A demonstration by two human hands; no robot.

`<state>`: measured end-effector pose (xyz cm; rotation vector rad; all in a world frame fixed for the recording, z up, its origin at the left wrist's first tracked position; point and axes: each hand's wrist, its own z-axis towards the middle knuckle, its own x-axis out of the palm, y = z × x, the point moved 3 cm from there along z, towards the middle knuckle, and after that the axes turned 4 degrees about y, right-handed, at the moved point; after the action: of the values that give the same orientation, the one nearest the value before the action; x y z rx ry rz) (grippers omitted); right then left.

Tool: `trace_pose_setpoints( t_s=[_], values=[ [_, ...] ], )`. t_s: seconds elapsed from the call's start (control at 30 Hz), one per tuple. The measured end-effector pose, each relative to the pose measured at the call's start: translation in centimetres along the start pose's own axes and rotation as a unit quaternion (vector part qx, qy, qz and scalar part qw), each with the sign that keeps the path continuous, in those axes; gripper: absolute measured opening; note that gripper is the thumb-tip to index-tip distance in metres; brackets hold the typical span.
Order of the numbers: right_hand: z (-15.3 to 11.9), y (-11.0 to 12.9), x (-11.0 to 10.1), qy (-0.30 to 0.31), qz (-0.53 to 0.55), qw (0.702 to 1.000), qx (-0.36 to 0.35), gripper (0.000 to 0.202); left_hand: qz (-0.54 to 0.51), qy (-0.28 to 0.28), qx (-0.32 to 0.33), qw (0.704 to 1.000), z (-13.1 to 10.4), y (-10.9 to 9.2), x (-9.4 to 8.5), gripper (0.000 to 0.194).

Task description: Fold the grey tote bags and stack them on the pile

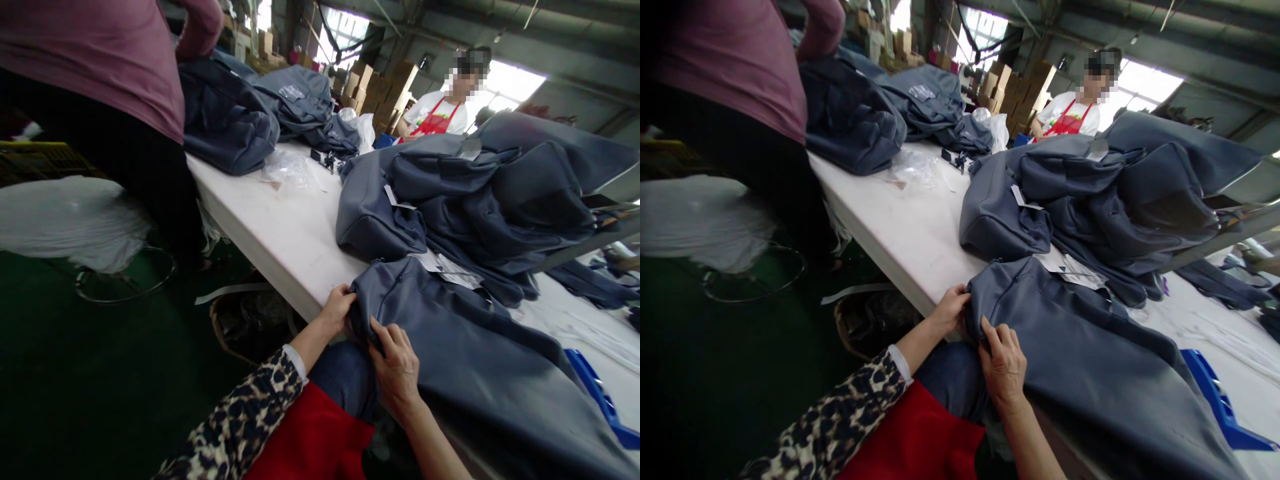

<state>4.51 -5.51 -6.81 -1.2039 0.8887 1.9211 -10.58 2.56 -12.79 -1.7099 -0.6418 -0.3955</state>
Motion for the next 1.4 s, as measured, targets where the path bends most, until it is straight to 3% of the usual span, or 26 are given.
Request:
trace_pose_setpoints(
  t_s=[0.13, 0.27, 0.33, 0.4, 0.43, 0.5, 0.57, 0.6, 0.67, 0.77, 0.83, 0.9, 0.93, 1.0, 1.07, 1.2, 1.3, 1.4],
  values=[
    [-0.3, 0.1, 1.1, -0.008, 0.027, 1.0, 0.009, 0.044, 0.042, 0.002, -0.029, 0.999, 0.1, -1.0, -0.2, 0.019],
    [-0.1, -0.3, 1.5, -0.009, 0.074, 0.997, 0.014, 0.048, 0.09, -0.04, -0.002, 0.995, -1.5, -2.3, -0.9, 0.018],
    [-0.1, -0.4, 2.0, -0.009, 0.091, 0.996, 0.02, 0.049, 0.114, -0.082, 0.043, 0.989, -2.7, -3.3, -0.7, 0.026],
    [-0.1, -0.5, 2.6, -0.006, 0.106, 0.994, 0.029, 0.046, 0.189, -0.069, 0.154, 0.967, -3.8, -4.6, 0.8, 0.034],
    [-0.3, -0.5, 2.8, -0.004, 0.117, 0.993, 0.032, 0.043, 0.249, -0.018, 0.22, 0.943, -4.2, -5.2, 2.2, 0.036],
    [-0.6, -0.4, 3.0, -0.007, 0.134, 0.99, 0.035, 0.039, 0.387, 0.158, 0.308, 0.855, -4.6, -5.1, 5.7, 0.037],
    [-0.8, -0.4, 2.6, 0.0, 0.143, 0.989, 0.031, 0.048, 0.513, 0.32, 0.285, 0.744, -4.4, -3.6, 8.3, 0.04],
    [-0.7, -0.5, 2.1, 0.021, 0.148, 0.989, 0.021, 0.058, 0.565, 0.367, 0.251, 0.695, -4.0, -2.6, 9.0, 0.044],
    [0.1, -0.9, 0.5, 0.112, 0.172, 0.978, -0.027, 0.069, 0.644, 0.408, 0.198, 0.616, -2.9, -1.0, 9.5, 0.05],
    [1.3, -3.0, -3.9, 0.278, 0.233, 0.926, -0.105, 0.047, 0.687, 0.45, 0.192, 0.537, -1.7, 0.3, 9.0, 0.05],
    [1.7, -6.4, -7.8, 0.272, 0.193, 0.942, -0.038, 0.042, 0.709, 0.441, 0.211, 0.508, -1.6, 0.4, 8.3, 0.053],
    [0.6, -11.2, -11.8, 0.182, 0.076, 0.975, 0.102, 0.046, 0.726, 0.423, 0.246, 0.484, -1.9, 0.4, 7.8, 0.06],
    [-0.7, -13.6, -13.4, 0.143, 0.02, 0.976, 0.161, 0.049, 0.731, 0.417, 0.263, 0.471, -2.2, 0.3, 7.6, 0.064],
    [-4.5, -17.5, -15.1, 0.12, -0.042, 0.964, 0.232, 0.054, 0.741, 0.411, 0.284, 0.449, -2.6, 0.4, 7.4, 0.066],
    [-8.9, -20.3, -14.9, 0.13, -0.077, 0.948, 0.28, 0.055, 0.747, 0.413, 0.294, 0.43, -2.6, 0.7, 7.2, 0.065],
    [-15.0, -22.4, -10.8, 0.156, -0.101, 0.929, 0.32, 0.06, 0.758, 0.412, 0.315, 0.396, -2.1, 1.2, 6.9, 0.068],
    [-16.1, -23.0, -8.2, 0.159, -0.1, 0.926, 0.328, 0.062, 0.773, 0.416, 0.294, 0.379, -1.5, 1.3, 6.6, 0.067],
    [-16.0, -23.5, -7.5, 0.152, -0.093, 0.928, 0.326, 0.064, 0.783, 0.426, 0.256, 0.373, -1.1, 1.0, 6.9, 0.065]
  ],
)
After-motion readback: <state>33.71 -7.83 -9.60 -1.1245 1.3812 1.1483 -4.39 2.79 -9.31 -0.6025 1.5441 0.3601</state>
